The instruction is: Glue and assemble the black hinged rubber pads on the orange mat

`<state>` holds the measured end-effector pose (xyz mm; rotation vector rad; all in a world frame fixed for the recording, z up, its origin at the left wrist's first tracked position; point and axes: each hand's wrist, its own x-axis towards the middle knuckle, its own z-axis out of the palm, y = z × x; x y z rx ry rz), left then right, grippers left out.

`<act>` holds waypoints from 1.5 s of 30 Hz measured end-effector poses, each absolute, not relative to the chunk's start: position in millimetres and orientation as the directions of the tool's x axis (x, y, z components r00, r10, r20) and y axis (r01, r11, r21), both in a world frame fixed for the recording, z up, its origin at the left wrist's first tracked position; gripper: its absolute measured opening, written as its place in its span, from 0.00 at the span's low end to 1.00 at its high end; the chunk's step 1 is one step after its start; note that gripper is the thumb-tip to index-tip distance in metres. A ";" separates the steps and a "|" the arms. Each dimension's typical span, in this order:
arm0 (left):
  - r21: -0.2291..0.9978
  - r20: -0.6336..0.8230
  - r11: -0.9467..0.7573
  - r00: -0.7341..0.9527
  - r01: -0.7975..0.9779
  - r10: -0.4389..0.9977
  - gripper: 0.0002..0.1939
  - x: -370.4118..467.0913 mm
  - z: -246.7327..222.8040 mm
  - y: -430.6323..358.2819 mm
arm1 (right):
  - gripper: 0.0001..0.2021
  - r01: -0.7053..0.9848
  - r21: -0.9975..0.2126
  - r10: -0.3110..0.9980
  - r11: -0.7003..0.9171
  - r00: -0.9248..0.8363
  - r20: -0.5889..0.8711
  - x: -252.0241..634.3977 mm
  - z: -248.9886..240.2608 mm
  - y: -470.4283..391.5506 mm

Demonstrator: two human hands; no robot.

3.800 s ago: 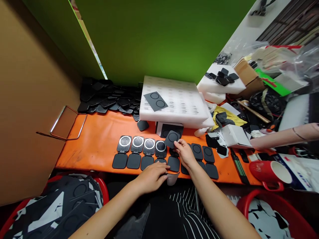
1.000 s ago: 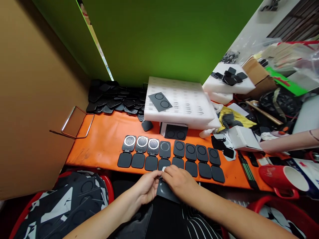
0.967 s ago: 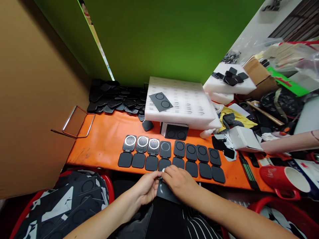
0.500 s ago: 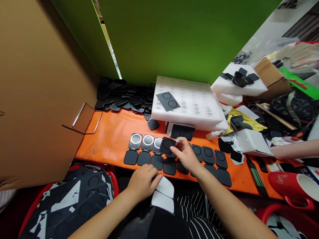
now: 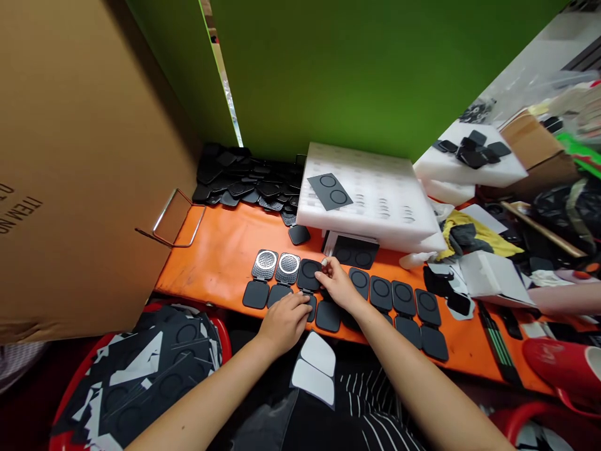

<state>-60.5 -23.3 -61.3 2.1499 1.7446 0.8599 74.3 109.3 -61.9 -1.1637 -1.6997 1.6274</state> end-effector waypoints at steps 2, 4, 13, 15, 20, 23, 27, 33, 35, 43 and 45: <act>0.528 0.298 -0.260 0.110 0.808 0.948 0.09 -60.6 -62.8 -23.3 | 0.11 0.251 -0.966 0.844 -0.063 -0.503 -0.186 73.6 -63.4 109.7; 0.529 0.298 -0.259 0.108 0.808 0.948 0.09 -60.6 -63.6 -23.3 | 0.10 0.267 -0.963 0.846 -0.037 -0.505 -0.172 73.1 -64.0 110.0; 0.548 0.283 -0.252 0.106 0.798 0.953 0.09 -61.0 -63.0 -23.5 | 0.09 0.295 -0.956 0.852 -0.007 -0.499 -0.160 72.1 -60.6 108.3; 0.551 0.284 -0.253 0.106 0.796 0.953 0.09 -61.0 -63.4 -23.3 | 0.09 0.306 -0.952 0.853 -0.004 -0.496 -0.163 71.9 -61.5 108.3; 0.553 0.280 -0.251 0.107 0.795 0.954 0.09 -61.2 -63.2 -22.6 | 0.08 0.352 -0.936 0.856 0.031 -0.493 -0.157 71.7 -62.9 108.8; 0.553 0.276 -0.251 0.109 0.794 0.955 0.08 -61.2 -62.9 -22.5 | 0.08 0.382 -0.922 0.857 0.062 -0.493 -0.147 71.3 -62.3 108.9; 0.554 0.272 -0.248 0.108 0.795 0.956 0.09 -61.2 -63.4 -22.8 | 0.07 0.467 -0.877 0.863 0.113 -0.484 -0.147 70.1 -58.1 107.4; 0.554 0.267 -0.242 0.105 0.796 0.958 0.09 -60.6 -64.1 -23.0 | 0.06 0.590 -0.788 0.874 0.177 -0.462 -0.150 65.6 -45.8 103.8; 0.551 0.269 -0.241 0.103 0.799 0.957 0.09 -60.4 -63.8 -23.0 | 0.05 0.627 -0.754 0.875 0.194 -0.458 -0.157 64.1 -42.7 103.5; 0.539 0.266 -0.228 0.093 0.811 0.959 0.09 -59.2 -61.9 -22.9 | 0.06 0.718 -0.649 0.868 0.251 -0.463 -0.177 59.8 -35.2 103.5; 0.536 0.277 -0.234 0.093 0.811 0.956 0.08 -58.5 -61.7 -22.7 | 0.06 0.740 -0.624 0.868 0.251 -0.457 -0.193 58.0 -33.2 103.5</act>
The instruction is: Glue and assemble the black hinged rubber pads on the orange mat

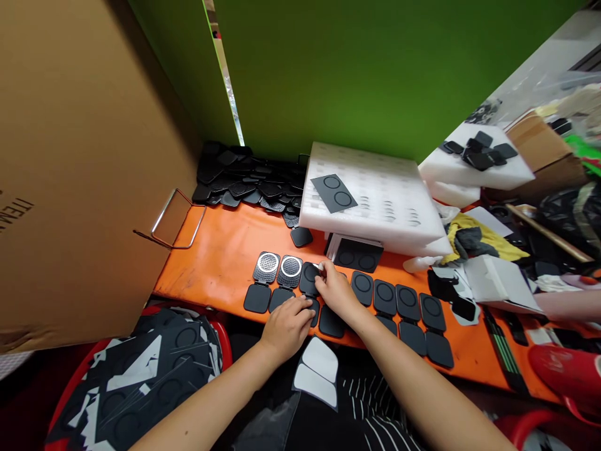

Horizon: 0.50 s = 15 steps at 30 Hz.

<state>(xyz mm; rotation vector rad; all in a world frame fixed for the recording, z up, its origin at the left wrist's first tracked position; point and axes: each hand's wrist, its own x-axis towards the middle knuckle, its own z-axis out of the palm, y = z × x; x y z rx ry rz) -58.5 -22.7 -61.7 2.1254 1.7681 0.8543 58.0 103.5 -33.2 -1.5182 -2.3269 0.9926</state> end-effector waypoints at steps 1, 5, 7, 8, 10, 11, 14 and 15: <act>0.533 0.283 -0.237 0.093 0.812 0.955 0.08 -58.2 -61.7 -22.6 | 0.07 0.750 -0.612 0.868 0.250 -0.453 -0.200 57.0 -32.3 103.6; 0.525 0.294 -0.234 0.084 0.818 0.952 0.09 -56.9 -62.9 -22.6 | 0.08 0.769 -0.591 0.869 0.244 -0.444 -0.219 53.8 -30.3 104.2; 0.523 0.296 -0.231 0.079 0.821 0.952 0.09 -56.4 -63.7 -22.8 | 0.08 0.771 -0.588 0.868 0.246 -0.445 -0.220 53.1 -30.4 104.6; 0.523 0.295 -0.229 0.078 0.821 0.952 0.09 -56.2 -64.0 -23.0 | 0.08 0.772 -0.586 0.868 0.248 -0.446 -0.220 52.9 -30.7 104.9; 0.523 0.294 -0.227 0.076 0.822 0.953 0.09 -56.1 -64.3 -23.1 | 0.08 0.776 -0.578 0.866 0.254 -0.448 -0.221 52.6 -31.3 105.4; 0.523 0.294 -0.227 0.076 0.822 0.953 0.09 -56.1 -64.3 -23.1 | 0.08 0.779 -0.572 0.865 0.257 -0.449 -0.222 52.4 -31.5 105.7; 0.518 0.300 -0.234 0.081 0.823 0.950 0.09 -56.3 -64.0 -22.5 | 0.09 0.787 -0.555 0.861 0.270 -0.455 -0.227 51.3 -31.9 106.8; 0.515 0.304 -0.238 0.084 0.823 0.949 0.09 -56.5 -63.9 -22.2 | 0.09 0.789 -0.549 0.858 0.274 -0.458 -0.230 50.8 -31.9 107.2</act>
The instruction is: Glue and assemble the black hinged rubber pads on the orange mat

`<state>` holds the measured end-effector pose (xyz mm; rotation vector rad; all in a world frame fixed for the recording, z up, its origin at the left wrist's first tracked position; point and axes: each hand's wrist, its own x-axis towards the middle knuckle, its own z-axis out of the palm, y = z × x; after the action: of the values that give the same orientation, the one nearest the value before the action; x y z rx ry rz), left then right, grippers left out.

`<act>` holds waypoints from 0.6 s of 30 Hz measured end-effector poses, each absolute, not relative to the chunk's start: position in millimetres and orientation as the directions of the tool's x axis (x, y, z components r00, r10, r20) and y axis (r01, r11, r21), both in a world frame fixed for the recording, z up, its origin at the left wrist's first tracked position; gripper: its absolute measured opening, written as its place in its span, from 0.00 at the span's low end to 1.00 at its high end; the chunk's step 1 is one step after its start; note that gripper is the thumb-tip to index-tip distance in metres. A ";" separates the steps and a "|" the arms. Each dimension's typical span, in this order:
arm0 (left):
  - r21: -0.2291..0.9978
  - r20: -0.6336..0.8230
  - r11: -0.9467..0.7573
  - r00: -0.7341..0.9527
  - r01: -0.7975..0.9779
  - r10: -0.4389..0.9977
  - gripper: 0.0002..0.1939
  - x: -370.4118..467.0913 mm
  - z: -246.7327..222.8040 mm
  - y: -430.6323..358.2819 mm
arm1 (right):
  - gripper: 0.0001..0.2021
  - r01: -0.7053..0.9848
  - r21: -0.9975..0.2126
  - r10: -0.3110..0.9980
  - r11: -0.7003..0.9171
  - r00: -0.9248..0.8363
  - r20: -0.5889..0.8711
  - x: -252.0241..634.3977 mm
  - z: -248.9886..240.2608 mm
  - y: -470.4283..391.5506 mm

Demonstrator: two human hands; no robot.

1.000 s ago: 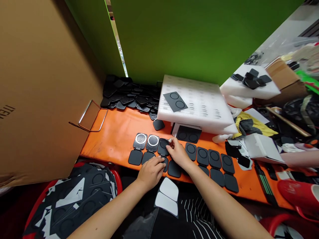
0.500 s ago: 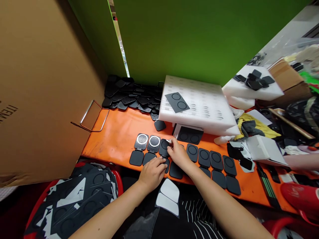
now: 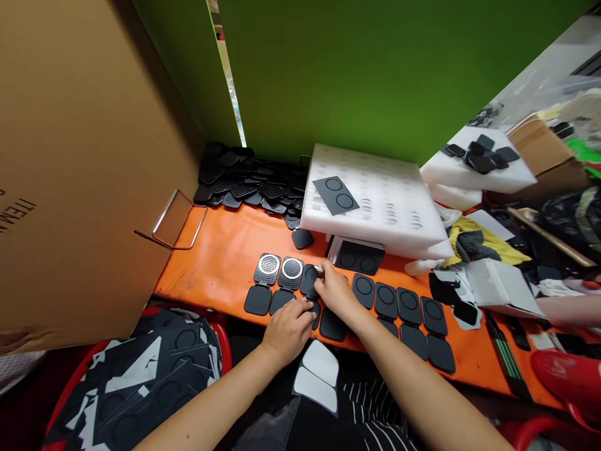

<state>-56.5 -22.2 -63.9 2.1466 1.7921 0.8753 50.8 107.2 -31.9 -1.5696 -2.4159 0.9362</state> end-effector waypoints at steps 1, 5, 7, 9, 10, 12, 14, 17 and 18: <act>0.513 0.307 -0.241 0.086 0.824 0.948 0.09 -56.7 -63.8 -22.0 | 0.09 0.791 -0.544 0.855 0.279 -0.463 -0.233 50.2 -31.9 107.7; 0.515 0.304 -0.244 0.091 0.822 0.948 0.09 -57.1 -63.4 -22.1 | 0.09 0.799 -0.523 0.842 0.297 -0.477 -0.252 48.6 -30.5 109.4; 0.518 0.293 -0.239 0.092 0.821 0.952 0.09 -57.2 -63.1 -22.7 | 0.09 0.803 -0.506 0.828 0.315 -0.493 -0.266 49.0 -28.6 110.4; 0.523 0.283 -0.233 0.092 0.820 0.955 0.08 -57.3 -63.1 -23.2 | 0.08 0.811 -0.462 0.814 0.360 -0.515 -0.269 50.3 -26.8 112.8; 0.526 0.279 -0.232 0.091 0.819 0.956 0.08 -57.3 -63.3 -23.2 | 0.06 0.816 -0.421 0.812 0.396 -0.525 -0.254 51.1 -26.5 114.6; 0.532 0.274 -0.225 0.086 0.816 0.958 0.08 -57.6 -64.2 -22.7 | 0.04 0.836 -0.305 0.831 0.457 -0.523 -0.188 53.1 -27.6 119.3; 0.541 0.275 -0.221 0.078 0.811 0.958 0.08 -57.8 -64.6 -21.3 | 0.07 0.865 -0.191 0.867 0.464 -0.488 -0.101 55.0 -31.1 123.5; 0.579 0.251 -0.197 0.057 0.791 0.966 0.08 -57.7 -58.6 -20.9 | 0.07 0.876 -0.148 0.887 0.458 -0.462 0.008 58.0 -34.9 124.0; 0.602 0.233 -0.181 0.045 0.778 0.971 0.08 -57.4 -53.9 -22.5 | 0.06 0.859 -0.168 0.874 0.484 -0.482 0.054 59.2 -33.8 123.0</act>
<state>-57.4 -22.5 -53.9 2.0166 1.7730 0.8717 59.2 123.0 -33.8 -1.5217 -2.5906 0.1781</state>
